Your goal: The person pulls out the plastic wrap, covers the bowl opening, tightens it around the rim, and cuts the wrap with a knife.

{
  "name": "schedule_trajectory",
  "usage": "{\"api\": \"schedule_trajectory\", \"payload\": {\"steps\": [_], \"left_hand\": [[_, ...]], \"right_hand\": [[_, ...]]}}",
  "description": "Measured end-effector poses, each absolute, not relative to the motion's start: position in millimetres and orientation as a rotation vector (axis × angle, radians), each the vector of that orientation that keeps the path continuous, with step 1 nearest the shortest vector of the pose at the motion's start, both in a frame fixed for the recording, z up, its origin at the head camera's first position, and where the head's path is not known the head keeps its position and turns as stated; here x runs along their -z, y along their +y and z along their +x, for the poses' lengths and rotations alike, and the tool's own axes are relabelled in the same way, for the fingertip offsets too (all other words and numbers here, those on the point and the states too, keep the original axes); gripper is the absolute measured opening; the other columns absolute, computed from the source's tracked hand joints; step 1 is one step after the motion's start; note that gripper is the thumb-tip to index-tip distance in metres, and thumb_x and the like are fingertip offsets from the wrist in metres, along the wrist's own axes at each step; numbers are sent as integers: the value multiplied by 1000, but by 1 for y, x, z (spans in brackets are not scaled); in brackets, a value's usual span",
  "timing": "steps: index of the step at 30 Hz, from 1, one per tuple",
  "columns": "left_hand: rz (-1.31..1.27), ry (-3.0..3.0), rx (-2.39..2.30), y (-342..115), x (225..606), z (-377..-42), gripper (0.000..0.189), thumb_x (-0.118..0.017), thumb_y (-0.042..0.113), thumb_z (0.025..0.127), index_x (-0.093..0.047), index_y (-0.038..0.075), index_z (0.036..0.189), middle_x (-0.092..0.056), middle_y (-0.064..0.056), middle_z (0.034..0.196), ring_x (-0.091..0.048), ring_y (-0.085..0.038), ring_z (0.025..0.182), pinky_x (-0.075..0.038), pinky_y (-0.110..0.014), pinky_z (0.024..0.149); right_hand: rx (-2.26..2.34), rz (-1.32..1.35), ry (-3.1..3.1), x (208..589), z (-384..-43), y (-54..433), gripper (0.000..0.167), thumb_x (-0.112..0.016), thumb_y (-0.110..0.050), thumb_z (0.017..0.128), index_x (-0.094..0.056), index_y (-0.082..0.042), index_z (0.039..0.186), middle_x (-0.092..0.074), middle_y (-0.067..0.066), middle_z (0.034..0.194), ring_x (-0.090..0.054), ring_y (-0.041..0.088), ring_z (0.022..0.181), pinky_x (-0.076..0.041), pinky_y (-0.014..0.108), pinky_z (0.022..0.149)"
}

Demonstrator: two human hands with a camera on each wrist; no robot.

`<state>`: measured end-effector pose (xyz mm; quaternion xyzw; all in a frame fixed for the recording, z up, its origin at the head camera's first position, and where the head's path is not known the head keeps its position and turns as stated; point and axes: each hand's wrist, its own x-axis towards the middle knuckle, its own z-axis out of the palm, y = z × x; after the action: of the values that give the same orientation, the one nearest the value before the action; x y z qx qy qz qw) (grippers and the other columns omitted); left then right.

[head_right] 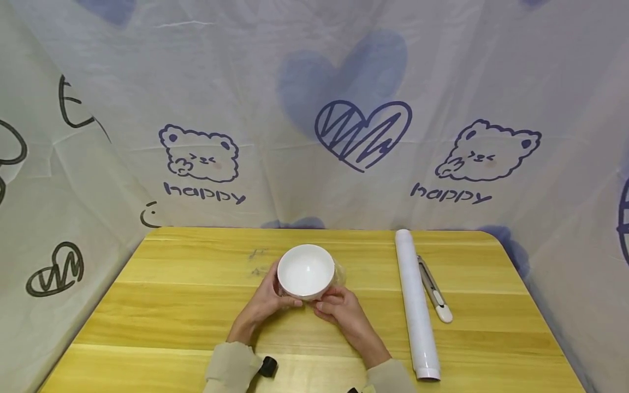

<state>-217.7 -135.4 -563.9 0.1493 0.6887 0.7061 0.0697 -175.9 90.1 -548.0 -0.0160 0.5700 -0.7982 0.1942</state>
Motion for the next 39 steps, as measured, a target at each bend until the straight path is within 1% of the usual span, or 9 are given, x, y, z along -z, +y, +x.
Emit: {"api": "schedule_trajectory", "payload": {"steps": [3, 9, 12, 16, 21, 25, 30, 33, 39], "left_hand": [[429, 2062, -2127, -138, 561, -217, 120, -88, -16, 67, -18, 4, 163, -27, -22, 162, -25, -37, 151, -21, -46, 123], [468, 1981, -2110, -147, 556, -220, 115, -76, -23, 77, -4, 1, 164, -16, -23, 168, -17, -40, 153, -19, -49, 123], [488, 2004, -2064, -147, 554, -220, 117, -76, -20, 78, 3, 0, 163, -10, -24, 169, -15, -41, 153, -16, -52, 124], [455, 2083, -2044, -140, 554, -217, 136, -89, -10, 70, 12, 1, 162, -10, -26, 167, -21, -44, 151, -15, -58, 123], [403, 2236, -2061, -127, 558, -212, 134, -97, 2, 66, -4, 4, 163, -29, -23, 160, -37, -41, 142, -28, -56, 119], [385, 2233, -2115, -122, 559, -211, 122, -94, -3, 67, -17, 8, 161, -36, -19, 156, -42, -38, 139, -34, -53, 116], [379, 2198, -2128, -120, 560, -211, 122, -93, -7, 68, -16, 9, 162, -35, -20, 157, -40, -39, 140, -33, -52, 117], [374, 2192, -2129, -118, 559, -212, 122, -93, -8, 67, -17, 9, 162, -36, -20, 157, -40, -38, 140, -32, -50, 117], [379, 2176, -2147, -118, 560, -213, 121, -93, -9, 66, -20, 10, 161, -37, -19, 155, -41, -37, 139, -34, -50, 116]], "right_hand": [[2162, -85, 1557, 543, -179, 102, 42, -55, 1, 103, -40, 19, 138, -68, 22, 122, -68, 25, 112, -56, 37, 98], [2165, 176, 1984, 529, -186, 122, 29, -61, -3, 102, -51, 13, 124, -72, 19, 100, -71, 19, 86, -62, 30, 74], [2171, 267, 2144, 527, -190, 121, 37, -64, -9, 102, -49, 9, 131, -70, 19, 105, -68, 16, 90, -61, 26, 77], [2183, 213, 2127, 530, -192, 114, 46, -63, -10, 103, -45, 7, 142, -71, 21, 113, -69, 16, 94, -59, 26, 83], [2251, 165, 2100, 536, -190, 108, 41, -65, -1, 100, -51, 6, 137, -73, 16, 98, -68, 13, 84, -59, 24, 75], [2310, 158, 2065, 539, -189, 111, 33, -64, 4, 98, -54, 6, 130, -71, 12, 91, -65, 12, 77, -57, 24, 68], [2313, 148, 2052, 537, -189, 119, 20, -59, 6, 100, -60, 13, 119, -67, 12, 93, -62, 12, 77, -57, 23, 68], [2351, 141, 1960, 535, -188, 124, 23, -57, 4, 101, -59, 18, 120, -67, 13, 99, -62, 11, 79, -57, 23, 71], [2362, 84, 1890, 537, -189, 132, 24, -56, 5, 102, -56, 22, 119, -66, 8, 90, -61, 11, 76, -57, 23, 71]]}}
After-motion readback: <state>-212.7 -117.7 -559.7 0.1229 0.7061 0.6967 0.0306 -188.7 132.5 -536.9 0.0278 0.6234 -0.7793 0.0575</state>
